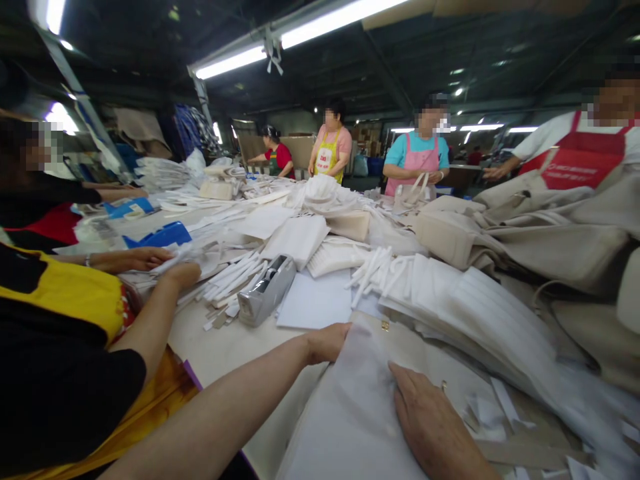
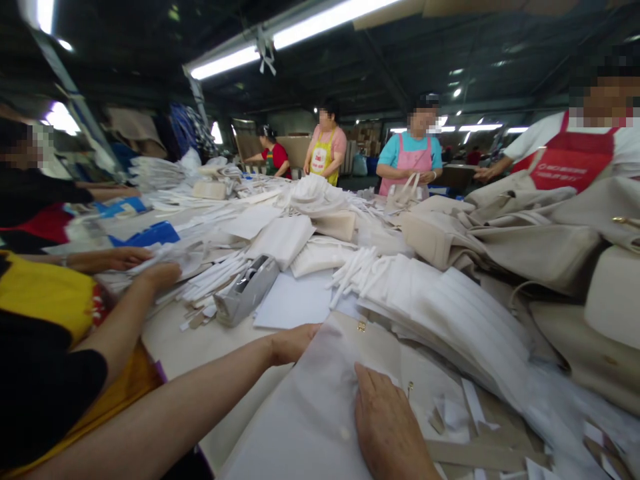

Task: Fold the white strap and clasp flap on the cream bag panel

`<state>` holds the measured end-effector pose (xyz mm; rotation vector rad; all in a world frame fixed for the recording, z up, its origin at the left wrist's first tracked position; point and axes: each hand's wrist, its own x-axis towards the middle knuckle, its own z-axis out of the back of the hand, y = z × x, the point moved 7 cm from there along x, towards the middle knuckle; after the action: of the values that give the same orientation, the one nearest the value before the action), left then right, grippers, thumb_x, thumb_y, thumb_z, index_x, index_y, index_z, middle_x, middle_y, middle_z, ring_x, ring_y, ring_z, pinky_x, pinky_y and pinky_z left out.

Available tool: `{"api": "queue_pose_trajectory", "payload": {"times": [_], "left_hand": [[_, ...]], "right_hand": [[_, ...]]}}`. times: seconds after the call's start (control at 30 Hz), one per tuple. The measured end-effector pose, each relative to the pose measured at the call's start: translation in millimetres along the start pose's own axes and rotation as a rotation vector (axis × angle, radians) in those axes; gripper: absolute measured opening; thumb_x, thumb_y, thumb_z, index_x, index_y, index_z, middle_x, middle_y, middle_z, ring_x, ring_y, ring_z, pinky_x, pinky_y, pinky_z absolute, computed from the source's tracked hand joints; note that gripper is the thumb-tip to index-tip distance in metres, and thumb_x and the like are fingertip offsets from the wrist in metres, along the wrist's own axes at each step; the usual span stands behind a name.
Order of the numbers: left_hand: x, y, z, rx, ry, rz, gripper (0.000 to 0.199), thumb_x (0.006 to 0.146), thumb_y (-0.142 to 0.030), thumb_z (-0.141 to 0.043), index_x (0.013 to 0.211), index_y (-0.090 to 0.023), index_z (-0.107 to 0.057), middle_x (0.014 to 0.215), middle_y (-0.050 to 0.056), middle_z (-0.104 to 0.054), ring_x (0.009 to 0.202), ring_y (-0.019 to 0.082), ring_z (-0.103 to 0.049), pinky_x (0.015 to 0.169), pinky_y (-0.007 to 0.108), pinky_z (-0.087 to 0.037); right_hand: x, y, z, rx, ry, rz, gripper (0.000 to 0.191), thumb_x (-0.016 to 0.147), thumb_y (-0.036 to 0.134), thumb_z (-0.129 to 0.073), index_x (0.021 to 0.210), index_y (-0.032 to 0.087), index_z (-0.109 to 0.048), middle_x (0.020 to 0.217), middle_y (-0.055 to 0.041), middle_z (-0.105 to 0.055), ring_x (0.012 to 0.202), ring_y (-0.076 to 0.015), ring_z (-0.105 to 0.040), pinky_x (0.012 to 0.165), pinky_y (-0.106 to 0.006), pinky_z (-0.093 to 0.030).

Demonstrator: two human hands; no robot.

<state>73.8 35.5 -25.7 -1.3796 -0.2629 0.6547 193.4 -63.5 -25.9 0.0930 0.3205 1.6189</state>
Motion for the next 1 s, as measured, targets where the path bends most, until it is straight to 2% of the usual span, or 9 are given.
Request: {"api": "queue_pose_trajectory", "payload": {"times": [0.1, 0.2, 0.37, 0.43, 0.53, 0.6, 0.67, 0.8, 1.0], "left_hand": [[-6, 5, -2.3, -0.098, -0.016, 0.009, 0.049, 0.071, -0.031, -0.063, 0.118, -0.018, -0.053, 0.109, 0.008, -0.065, 0.102, 0.023, -0.059, 0.084, 0.033, -0.049], [-10, 13, -0.2, -0.117, -0.105, 0.040, 0.059, 0.071, -0.030, -0.064, 0.126, -0.017, -0.044, 0.116, 0.011, -0.061, 0.103, 0.022, -0.060, 0.085, 0.032, -0.049], [-14, 23, 16.3, 0.052, -0.272, 0.156, 0.056, 0.074, -0.021, -0.057, 0.127, -0.012, -0.040, 0.112, 0.013, -0.063, 0.097, 0.020, -0.062, 0.080, 0.030, -0.050], [-19, 11, 30.2, 0.196, -0.383, 0.194, 0.045, 0.080, -0.019, -0.047, 0.124, -0.009, -0.044, 0.112, 0.014, -0.062, 0.098, 0.021, -0.061, 0.084, 0.034, -0.048], [-25, -32, 39.6, 0.442, -0.513, 0.134, 0.040, 0.087, -0.019, -0.029, 0.124, -0.014, -0.045, 0.124, 0.012, -0.055, 0.111, 0.020, -0.052, 0.098, 0.037, -0.037], [-23, -61, 25.1, 0.590, -0.447, 0.034, 0.037, 0.088, -0.024, -0.032, 0.120, -0.021, -0.050, 0.126, 0.005, -0.055, 0.115, 0.017, -0.048, 0.102, 0.031, -0.032], [-15, -74, 0.6, 0.727, -0.292, -0.013, 0.031, 0.084, -0.027, -0.042, 0.108, -0.023, -0.060, 0.116, 0.003, -0.062, 0.108, 0.019, -0.054, 0.098, 0.031, -0.037], [-4, -55, -30.9, 0.949, -0.098, 0.040, 0.028, 0.080, -0.026, -0.045, 0.093, -0.017, -0.067, 0.099, 0.012, -0.068, 0.094, 0.028, -0.061, 0.085, 0.042, -0.045], [-12, -34, -33.3, 1.062, -0.071, 0.035, 0.035, 0.084, -0.032, -0.038, 0.101, -0.017, -0.064, 0.104, 0.013, -0.065, 0.099, 0.028, -0.058, 0.088, 0.045, -0.042]], "right_hand": [[1, 4, 1, 0.041, 0.026, 0.041, 0.047, 0.086, 0.016, -0.030, 0.130, 0.016, -0.047, 0.125, -0.0090, -0.056, 0.114, -0.0222, -0.049, 0.097, -0.037, -0.034], [3, 9, 4, 0.097, 0.049, 0.080, 0.045, 0.085, 0.015, -0.032, 0.123, 0.021, -0.054, 0.120, -0.0051, -0.060, 0.110, -0.0201, -0.052, 0.095, -0.034, -0.035], [3, 9, 6, 0.134, 0.033, 0.102, 0.042, 0.086, 0.016, -0.031, 0.120, 0.023, -0.056, 0.117, -0.0046, -0.061, 0.107, -0.0191, -0.053, 0.094, -0.032, -0.034], [3, 8, 5, 0.144, 0.024, 0.102, 0.042, 0.087, 0.017, -0.031, 0.120, 0.025, -0.056, 0.116, -0.0038, -0.062, 0.105, -0.0188, -0.054, 0.093, -0.032, -0.034], [2, 7, 4, 0.146, 0.017, 0.099, 0.042, 0.087, 0.018, -0.031, 0.120, 0.026, -0.055, 0.116, -0.0036, -0.062, 0.106, -0.0189, -0.054, 0.094, -0.032, -0.034], [2, 9, 5, 0.145, 0.015, 0.103, 0.041, 0.088, 0.018, -0.031, 0.119, 0.025, -0.056, 0.115, -0.0036, -0.063, 0.106, -0.0191, -0.054, 0.094, -0.032, -0.034], [2, 10, 6, 0.146, 0.015, 0.109, 0.040, 0.088, 0.018, -0.031, 0.118, 0.025, -0.057, 0.114, -0.0032, -0.063, 0.106, -0.0189, -0.054, 0.093, -0.031, -0.035], [2, 6, 5, 0.104, 0.007, 0.077, 0.043, 0.089, 0.019, -0.029, 0.125, 0.019, -0.052, 0.120, -0.0064, -0.060, 0.109, -0.0211, -0.053, 0.094, -0.035, -0.036], [-1, 0, 1, -0.015, 0.009, 0.001, 0.046, 0.090, 0.021, -0.026, 0.131, 0.011, -0.046, 0.119, -0.0133, -0.059, 0.108, -0.0265, -0.054, 0.093, -0.044, -0.038]]}}
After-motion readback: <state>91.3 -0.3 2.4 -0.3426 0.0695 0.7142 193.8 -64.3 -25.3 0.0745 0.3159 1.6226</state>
